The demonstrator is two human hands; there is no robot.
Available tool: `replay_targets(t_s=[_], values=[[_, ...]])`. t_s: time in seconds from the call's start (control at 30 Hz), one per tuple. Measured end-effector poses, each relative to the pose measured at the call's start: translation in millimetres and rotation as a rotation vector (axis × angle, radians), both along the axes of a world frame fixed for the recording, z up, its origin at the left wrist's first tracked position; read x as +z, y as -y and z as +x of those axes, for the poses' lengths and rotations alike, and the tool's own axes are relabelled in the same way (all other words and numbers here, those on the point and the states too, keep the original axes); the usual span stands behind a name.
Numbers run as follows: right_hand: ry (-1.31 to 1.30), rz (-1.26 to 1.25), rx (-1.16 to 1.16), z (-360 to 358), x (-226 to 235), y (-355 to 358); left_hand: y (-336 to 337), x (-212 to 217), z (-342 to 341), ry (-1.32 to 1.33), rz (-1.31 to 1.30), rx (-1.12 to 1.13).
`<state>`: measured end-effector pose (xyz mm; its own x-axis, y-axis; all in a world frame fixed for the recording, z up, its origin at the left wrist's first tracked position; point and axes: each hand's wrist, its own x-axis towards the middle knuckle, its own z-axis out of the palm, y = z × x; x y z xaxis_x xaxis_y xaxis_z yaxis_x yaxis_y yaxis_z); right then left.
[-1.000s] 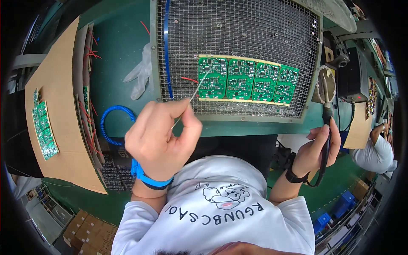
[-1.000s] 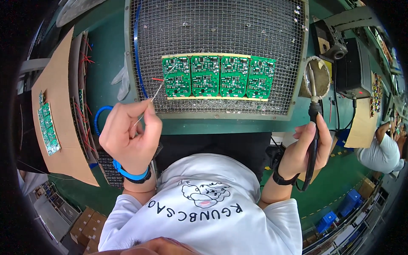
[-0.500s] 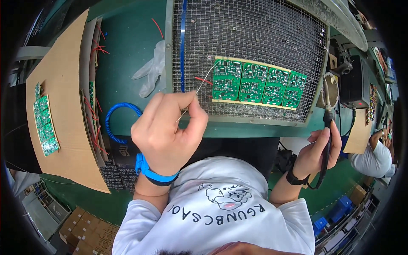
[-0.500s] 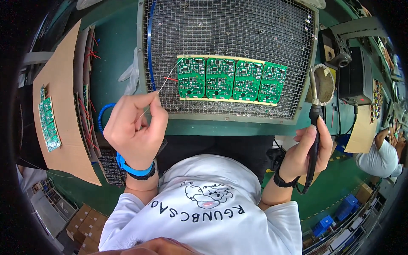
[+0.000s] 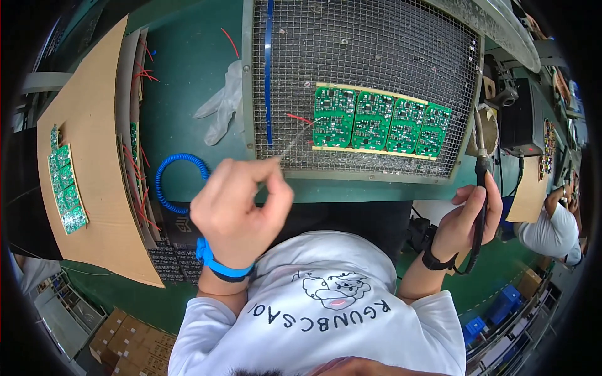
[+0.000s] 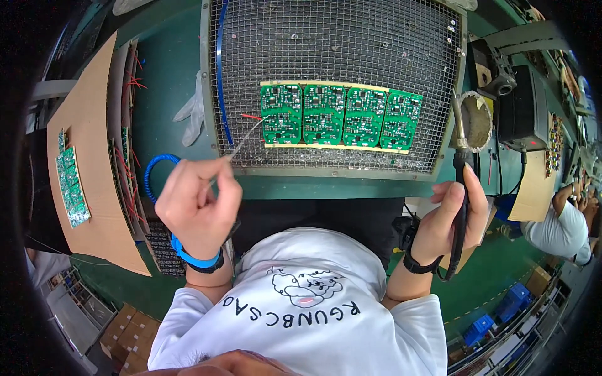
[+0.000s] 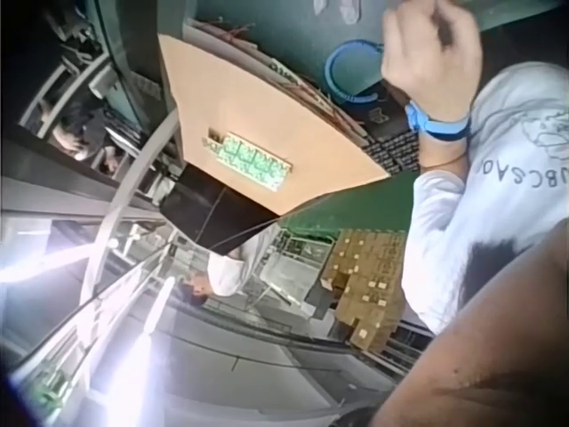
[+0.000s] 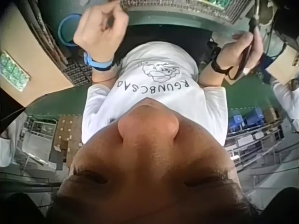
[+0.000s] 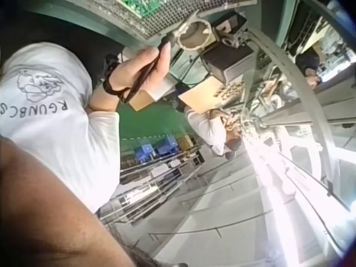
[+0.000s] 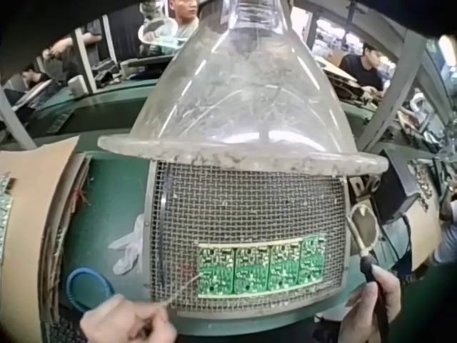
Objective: The person picks up a circuit board, turns it over, and places it on a metal grate to solder components using a soldering iron and wire. After finishing, they place the board onto a stack on a cardboard sheet and pick up another board from a conveyor belt.
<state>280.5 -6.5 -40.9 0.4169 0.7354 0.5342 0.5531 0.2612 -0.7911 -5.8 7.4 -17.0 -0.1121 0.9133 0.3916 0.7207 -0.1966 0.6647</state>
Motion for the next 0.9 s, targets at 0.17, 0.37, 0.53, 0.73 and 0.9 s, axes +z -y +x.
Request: replay_targets(t_s=[0.17,0.37,0.53,0.73,0.9], values=[[-0.065,-0.075,0.151,-9.7,-2.9,-11.5,-5.7,-10.4,-9.8,0.026,0.012,0.241],[0.259,-0.160,0.289,-18.8,-2.8,-32.4,-19.9,-16.6,6.2,0.053,0.084,-0.156],[0.239,-0.168,0.272,-19.1,-10.2,-34.6,-21.9,-22.4,24.6,0.220,0.007,-0.206],[-0.017,-0.016,0.361,-16.6,-0.2,-23.4,-8.1,0.0,21.9,0.339,-0.006,-0.226],[-0.289,0.043,0.465,-15.9,8.9,-10.4,4.3,17.2,18.3,0.392,-0.026,-0.279]])
